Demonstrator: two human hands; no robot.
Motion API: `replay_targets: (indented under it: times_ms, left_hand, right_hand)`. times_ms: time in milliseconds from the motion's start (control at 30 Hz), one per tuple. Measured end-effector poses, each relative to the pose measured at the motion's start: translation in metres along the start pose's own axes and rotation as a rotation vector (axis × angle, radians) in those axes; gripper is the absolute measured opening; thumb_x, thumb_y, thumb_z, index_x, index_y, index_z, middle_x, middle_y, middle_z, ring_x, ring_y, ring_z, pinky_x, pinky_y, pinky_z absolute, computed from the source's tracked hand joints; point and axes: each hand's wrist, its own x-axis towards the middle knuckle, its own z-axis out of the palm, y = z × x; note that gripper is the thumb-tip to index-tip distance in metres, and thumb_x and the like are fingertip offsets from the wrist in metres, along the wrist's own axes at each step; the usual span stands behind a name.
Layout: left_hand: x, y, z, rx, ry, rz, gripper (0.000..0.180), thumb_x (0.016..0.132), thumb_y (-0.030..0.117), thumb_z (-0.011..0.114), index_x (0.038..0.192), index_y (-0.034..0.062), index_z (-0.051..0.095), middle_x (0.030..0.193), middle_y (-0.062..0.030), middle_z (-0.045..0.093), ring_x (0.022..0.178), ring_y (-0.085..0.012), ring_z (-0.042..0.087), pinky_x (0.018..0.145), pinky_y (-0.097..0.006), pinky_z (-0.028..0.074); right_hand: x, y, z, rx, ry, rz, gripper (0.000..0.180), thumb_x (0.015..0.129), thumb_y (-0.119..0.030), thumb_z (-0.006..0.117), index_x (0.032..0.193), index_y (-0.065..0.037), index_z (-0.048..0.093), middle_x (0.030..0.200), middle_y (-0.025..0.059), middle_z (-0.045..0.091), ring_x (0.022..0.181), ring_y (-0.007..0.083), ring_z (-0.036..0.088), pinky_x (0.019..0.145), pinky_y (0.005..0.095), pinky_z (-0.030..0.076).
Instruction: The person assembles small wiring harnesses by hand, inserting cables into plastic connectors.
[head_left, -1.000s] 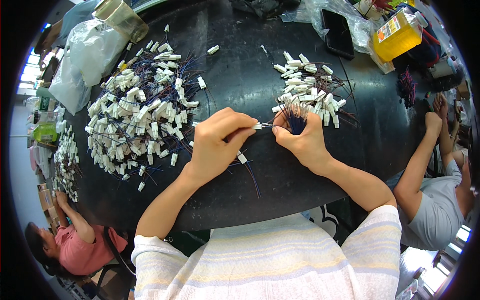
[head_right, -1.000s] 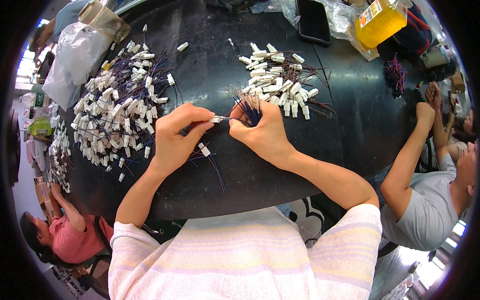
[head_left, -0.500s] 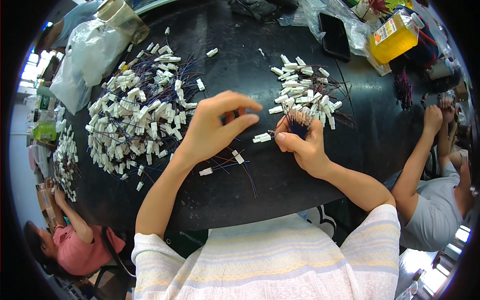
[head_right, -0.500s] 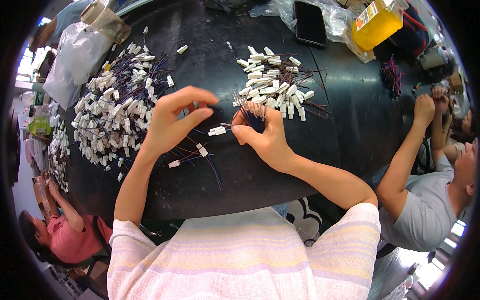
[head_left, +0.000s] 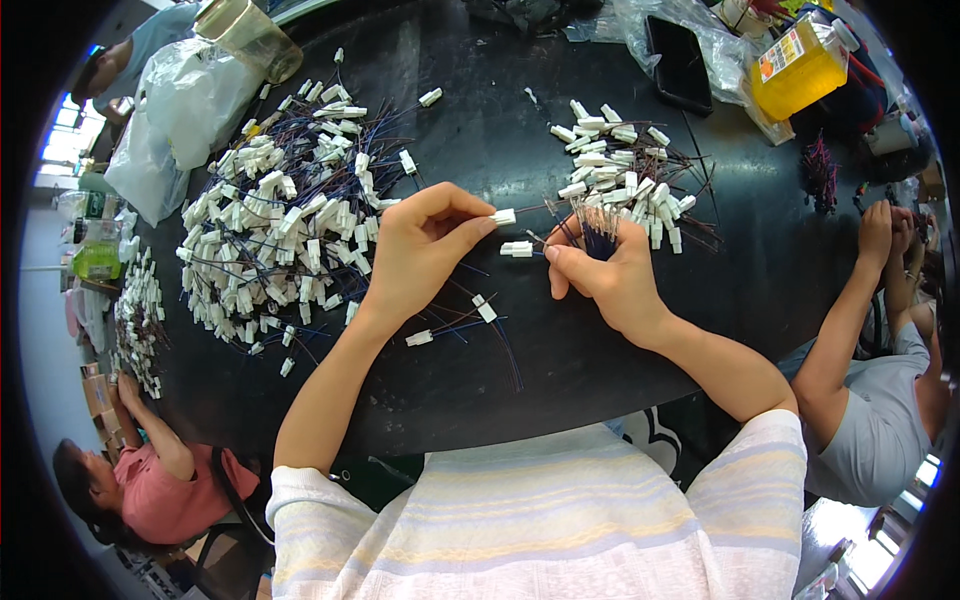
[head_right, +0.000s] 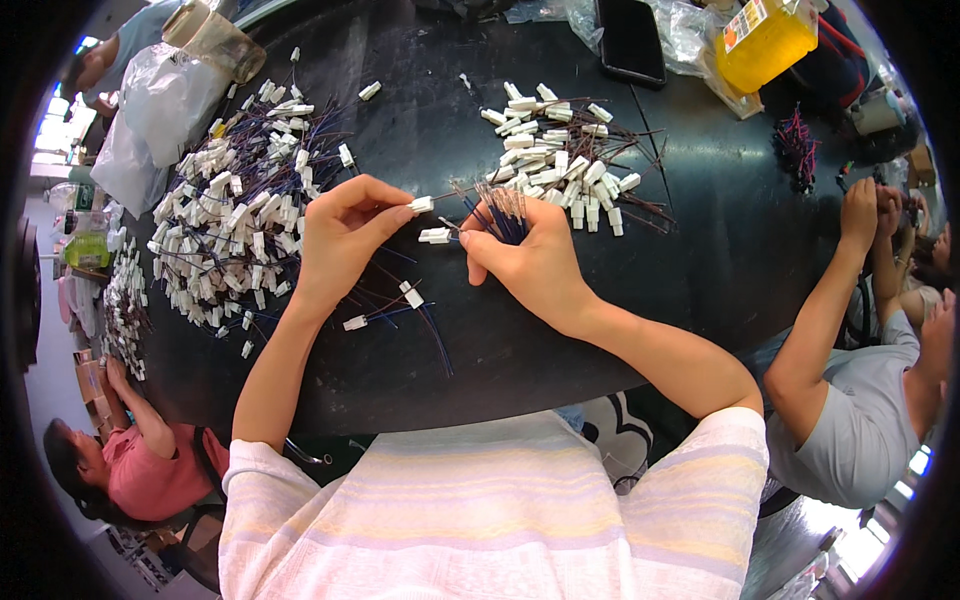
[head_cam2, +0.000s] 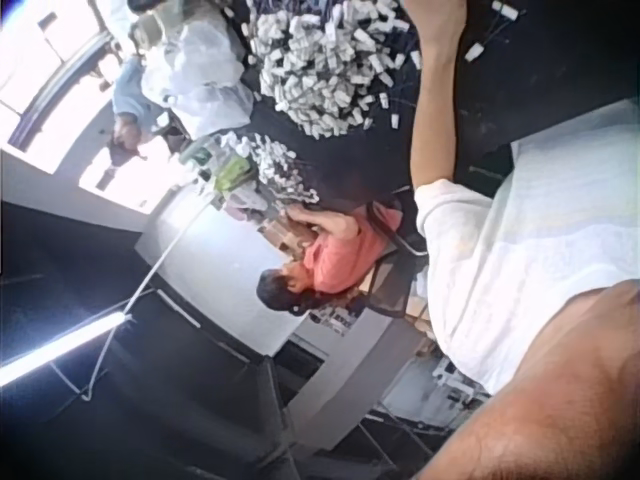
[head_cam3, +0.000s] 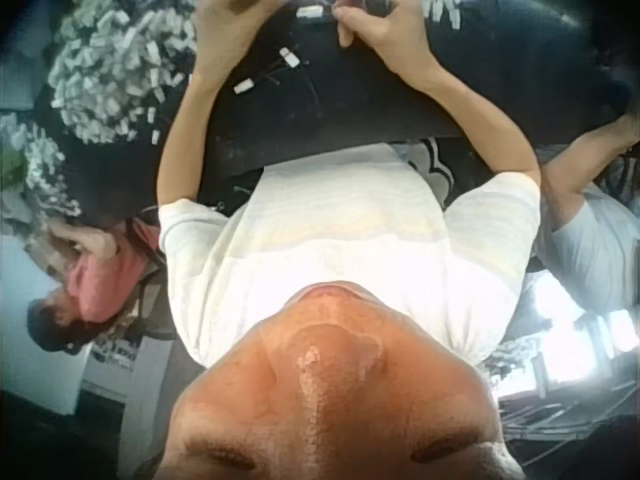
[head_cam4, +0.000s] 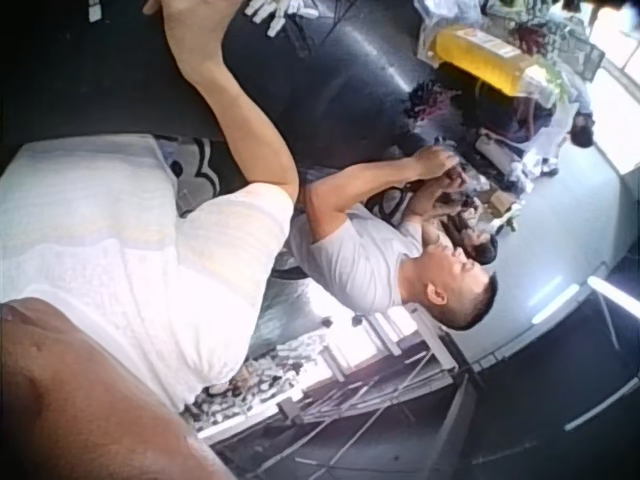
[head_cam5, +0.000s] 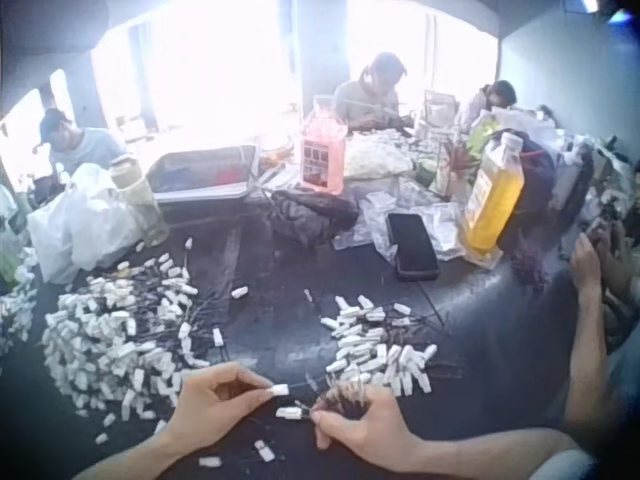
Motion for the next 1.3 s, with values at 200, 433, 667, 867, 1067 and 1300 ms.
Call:
replay_targets:
  times_ms: [200,433,667,867,1067,1300]
  left_hand:
    - [-0.012,0.008,0.003,-0.085,0.008,0.028,0.006,0.079,-0.002,0.062,0.085,-0.004,0.062,0.08,-0.0057,0.063,0.073,-0.0078,0.059,0.067,-0.019,0.047]
    - [-0.016,0.005,0.004,0.122,0.001,0.243,0.01,0.074,-0.007,0.062,0.082,-0.0029,0.063,0.08,-0.0081,0.064,0.07,-0.0111,0.061,0.061,-0.021,0.047]
    - [-0.014,0.003,0.013,0.308,0.032,0.502,0.015,0.066,-0.01,0.064,0.078,-0.0018,0.063,0.074,-0.0091,0.063,0.06,-0.0154,0.058,0.052,-0.024,0.045]
    - [-0.016,0.006,0.019,0.314,-0.002,0.454,0.015,0.067,-0.011,0.063,0.08,-0.0025,0.063,0.077,-0.0095,0.064,0.064,-0.0139,0.058,0.056,-0.023,0.045]
    - [0.025,0.015,-0.005,0.203,-0.173,0.244,0.015,0.074,0.0,0.062,0.089,0.0015,0.065,0.089,-0.0063,0.064,0.073,-0.009,0.056,0.062,-0.021,0.042]
    - [0.103,-0.007,0.039,0.752,0.004,0.717,0.025,0.072,0.003,0.062,0.097,0.0043,0.063,0.102,-0.007,0.061,0.088,-0.0245,0.055,0.07,-0.033,0.046]
  right_hand:
    - [0.001,0.004,0.004,-0.008,0.03,-0.1,0.009,0.077,-0.008,0.061,0.075,0.001,0.059,0.059,0.0029,0.058,0.054,0.0059,0.052,0.051,0.0191,0.038]
    - [0.0,0.003,0.007,0.007,0.037,-0.06,0.006,0.073,-0.004,0.061,0.072,0.001,0.059,0.061,0.0016,0.058,0.059,0.0066,0.055,0.054,0.0205,0.042]
    - [0.003,0.002,0.0,0.035,0.025,0.001,0.007,0.074,-0.005,0.059,0.072,0.002,0.06,0.063,0.0035,0.06,0.059,0.0063,0.054,0.056,0.0213,0.042]
    - [0.002,0.012,0.002,-0.008,0.049,-0.115,0.007,0.074,-0.005,0.06,0.072,0.002,0.06,0.062,0.0032,0.06,0.058,0.0065,0.054,0.055,0.022,0.042]
    - [0.001,0.009,-0.001,-0.069,-0.044,-0.148,0.009,0.079,-0.007,0.06,0.075,0.001,0.059,0.065,0.0038,0.06,0.061,0.0069,0.054,0.059,0.0215,0.041]
    - [0.002,0.014,0.003,-0.037,-0.056,-0.191,0.012,0.08,-0.008,0.056,0.071,0.001,0.056,0.058,0.0035,0.057,0.056,0.0083,0.052,0.053,0.0236,0.04]
